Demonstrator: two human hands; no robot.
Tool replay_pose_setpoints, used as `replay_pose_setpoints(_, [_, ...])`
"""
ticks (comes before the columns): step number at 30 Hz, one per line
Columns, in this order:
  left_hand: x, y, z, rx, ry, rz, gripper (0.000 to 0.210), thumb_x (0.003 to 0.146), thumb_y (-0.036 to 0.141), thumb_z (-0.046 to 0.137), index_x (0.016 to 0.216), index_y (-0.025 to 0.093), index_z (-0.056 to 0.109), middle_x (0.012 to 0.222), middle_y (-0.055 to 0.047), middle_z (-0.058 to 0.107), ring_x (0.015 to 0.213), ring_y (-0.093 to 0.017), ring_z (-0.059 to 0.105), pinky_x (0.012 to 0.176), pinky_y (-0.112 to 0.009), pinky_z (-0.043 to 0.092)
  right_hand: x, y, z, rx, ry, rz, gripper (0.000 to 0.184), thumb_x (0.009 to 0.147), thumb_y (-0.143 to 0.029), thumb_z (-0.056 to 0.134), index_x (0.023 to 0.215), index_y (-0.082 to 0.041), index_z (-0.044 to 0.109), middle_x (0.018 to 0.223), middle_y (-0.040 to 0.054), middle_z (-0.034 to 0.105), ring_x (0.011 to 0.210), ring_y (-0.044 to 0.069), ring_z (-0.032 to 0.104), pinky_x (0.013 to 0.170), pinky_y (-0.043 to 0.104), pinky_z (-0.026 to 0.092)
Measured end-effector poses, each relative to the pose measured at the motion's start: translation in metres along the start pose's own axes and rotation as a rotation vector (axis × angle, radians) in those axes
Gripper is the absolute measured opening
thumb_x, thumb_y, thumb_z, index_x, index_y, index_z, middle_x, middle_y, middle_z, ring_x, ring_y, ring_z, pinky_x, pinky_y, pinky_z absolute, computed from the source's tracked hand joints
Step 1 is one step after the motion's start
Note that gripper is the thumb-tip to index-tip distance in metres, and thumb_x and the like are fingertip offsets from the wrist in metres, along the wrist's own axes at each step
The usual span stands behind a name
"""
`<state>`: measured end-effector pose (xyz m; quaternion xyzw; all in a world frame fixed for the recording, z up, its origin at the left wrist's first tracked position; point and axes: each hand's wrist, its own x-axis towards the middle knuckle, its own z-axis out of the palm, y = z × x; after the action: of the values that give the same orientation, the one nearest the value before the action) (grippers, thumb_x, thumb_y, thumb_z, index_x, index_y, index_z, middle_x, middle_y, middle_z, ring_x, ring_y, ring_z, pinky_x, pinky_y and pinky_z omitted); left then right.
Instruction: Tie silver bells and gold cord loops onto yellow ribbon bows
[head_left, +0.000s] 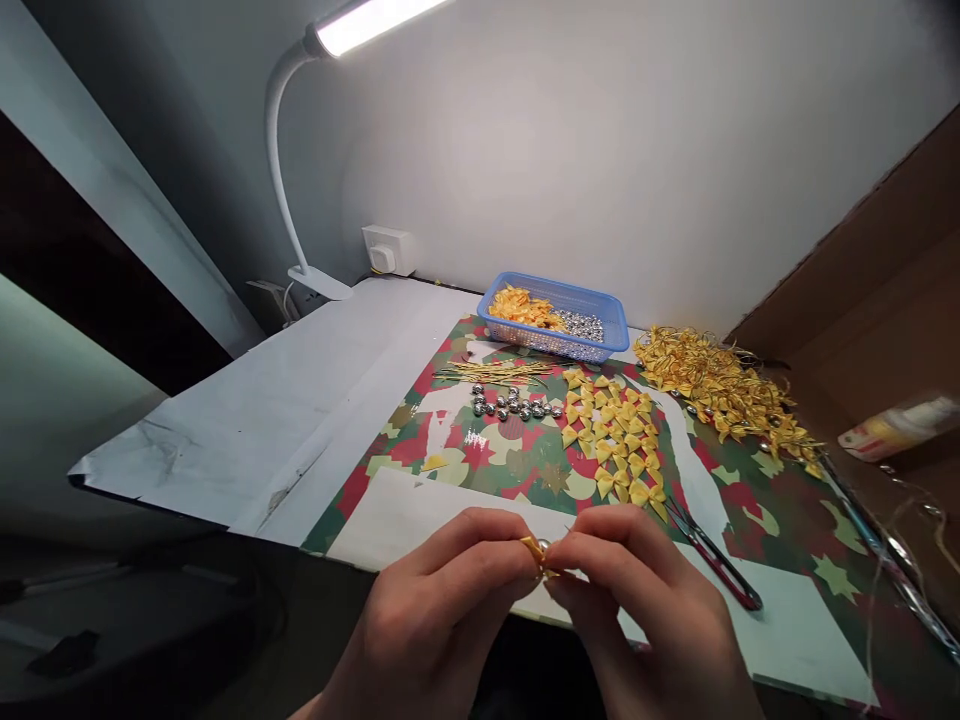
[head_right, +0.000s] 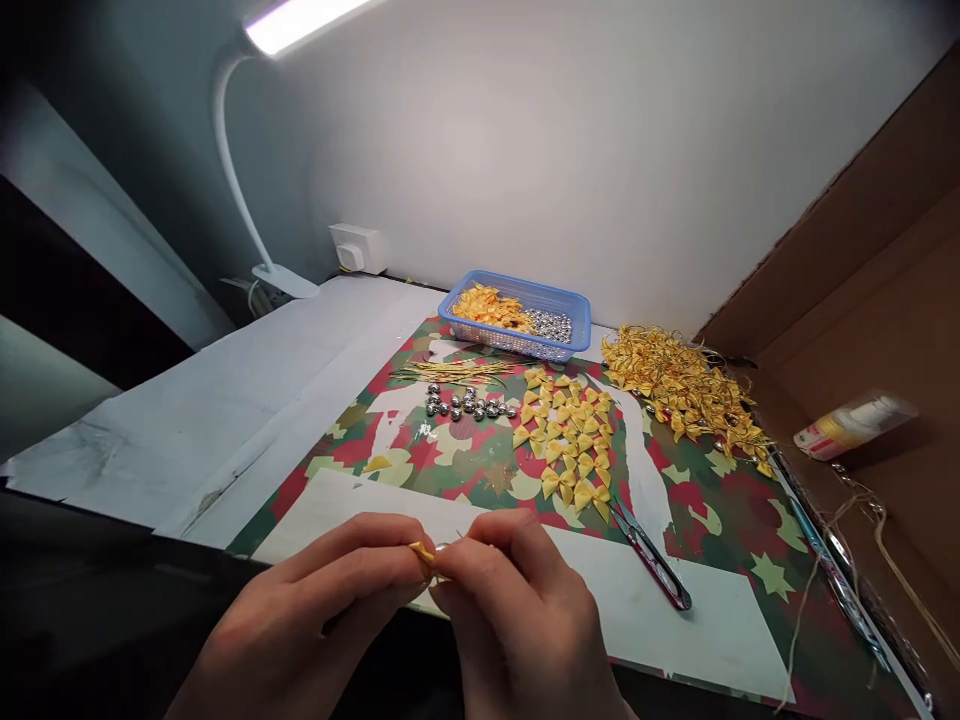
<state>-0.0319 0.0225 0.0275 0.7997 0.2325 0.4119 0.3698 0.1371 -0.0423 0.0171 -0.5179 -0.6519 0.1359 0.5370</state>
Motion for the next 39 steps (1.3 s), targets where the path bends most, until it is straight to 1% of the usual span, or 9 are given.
replay_pose_setpoints(6, [-0.001,-0.001,0.0,-0.007,0.029,0.027,0.034,0.09,-0.009,0.056,0.101,0.022,0.065,0.1,0.0,0.067,0.082,-0.011,0.07,0.076,-0.014,0.058,0.002,0.002,0.002,-0.072,-0.018,-0.074,0.021,0.095,-0.003,0.052,0.098,-0.023,0.059,0.092,0.0019,0.054,0.073,0.011,0.056,0.062,0.021,0.048])
replay_pose_setpoints(11, [-0.004,0.001,0.0,0.058,0.093,0.03,0.036,0.089,-0.009,0.058,0.103,0.023,0.067,0.103,0.0,0.068,0.086,-0.011,0.071,0.08,-0.014,0.057,0.0,0.001,0.003,-0.036,-0.081,0.021,0.018,0.097,-0.008,0.046,0.095,-0.025,0.052,0.09,0.0,0.05,0.064,0.011,0.048,0.056,0.023,0.042])
replay_pose_setpoints(15, [-0.002,0.007,-0.001,-0.043,0.113,-0.149,0.027,0.09,0.0,0.062,0.091,0.027,0.068,0.095,0.004,0.07,0.08,-0.011,0.071,0.073,-0.013,0.057,0.001,-0.003,-0.003,0.014,-0.097,0.183,0.016,0.097,-0.013,0.05,0.095,-0.028,0.056,0.093,-0.0028,0.054,0.066,0.009,0.053,0.06,0.02,0.045])
replay_pose_setpoints(17, [-0.001,0.01,-0.001,-0.116,0.121,-0.236,0.023,0.091,0.006,0.062,0.087,0.028,0.068,0.092,0.005,0.07,0.08,-0.012,0.071,0.071,-0.014,0.057,0.002,-0.005,-0.008,0.021,-0.071,0.219,0.016,0.098,-0.016,0.053,0.098,-0.031,0.06,0.096,-0.0035,0.057,0.07,0.009,0.058,0.063,0.019,0.046])
replay_pose_setpoints(21, [0.0,0.013,-0.001,-0.188,0.099,-0.31,0.02,0.092,0.01,0.062,0.085,0.028,0.069,0.091,0.004,0.07,0.081,-0.014,0.07,0.072,-0.017,0.057,0.002,-0.009,-0.009,0.013,0.008,0.192,0.016,0.097,-0.018,0.057,0.101,-0.033,0.062,0.097,-0.0027,0.059,0.077,0.011,0.061,0.061,0.019,0.047])
replay_pose_setpoints(24, [-0.002,0.013,0.0,-0.21,0.091,-0.326,0.02,0.092,0.01,0.062,0.085,0.028,0.069,0.09,0.003,0.069,0.08,-0.014,0.069,0.071,-0.017,0.057,0.0,-0.009,-0.004,-0.009,-0.011,0.147,0.018,0.094,-0.013,0.059,0.1,-0.03,0.063,0.097,-0.0024,0.058,0.069,0.009,0.056,0.061,0.018,0.048])
replay_pose_setpoints(32, [-0.004,0.009,0.002,-0.155,0.109,-0.256,0.024,0.091,0.005,0.061,0.088,0.028,0.069,0.091,0.003,0.069,0.081,-0.014,0.07,0.073,-0.018,0.057,-0.001,-0.001,0.005,-0.024,-0.022,0.098,0.014,0.097,-0.013,0.054,0.09,-0.025,0.055,0.089,-0.0016,0.053,0.074,0.01,0.056,0.061,0.018,0.047])
replay_pose_setpoints(36, [-0.005,0.011,0.001,-0.201,0.069,-0.293,0.021,0.092,0.008,0.06,0.082,0.025,0.067,0.086,0.001,0.067,0.075,-0.014,0.068,0.07,-0.019,0.056,0.001,-0.001,0.004,-0.038,-0.015,0.074,0.013,0.098,-0.015,0.055,0.091,-0.025,0.056,0.088,-0.0021,0.055,0.077,0.011,0.058,0.065,0.018,0.048])
replay_pose_setpoints(39, [-0.006,0.013,-0.001,-0.198,0.056,-0.335,0.02,0.093,0.01,0.06,0.082,0.025,0.068,0.086,0.001,0.067,0.077,-0.015,0.068,0.07,-0.02,0.055,0.001,-0.003,0.003,-0.011,-0.038,0.113,0.014,0.097,-0.014,0.054,0.093,-0.026,0.059,0.091,-0.002,0.058,0.075,0.011,0.058,0.065,0.018,0.048])
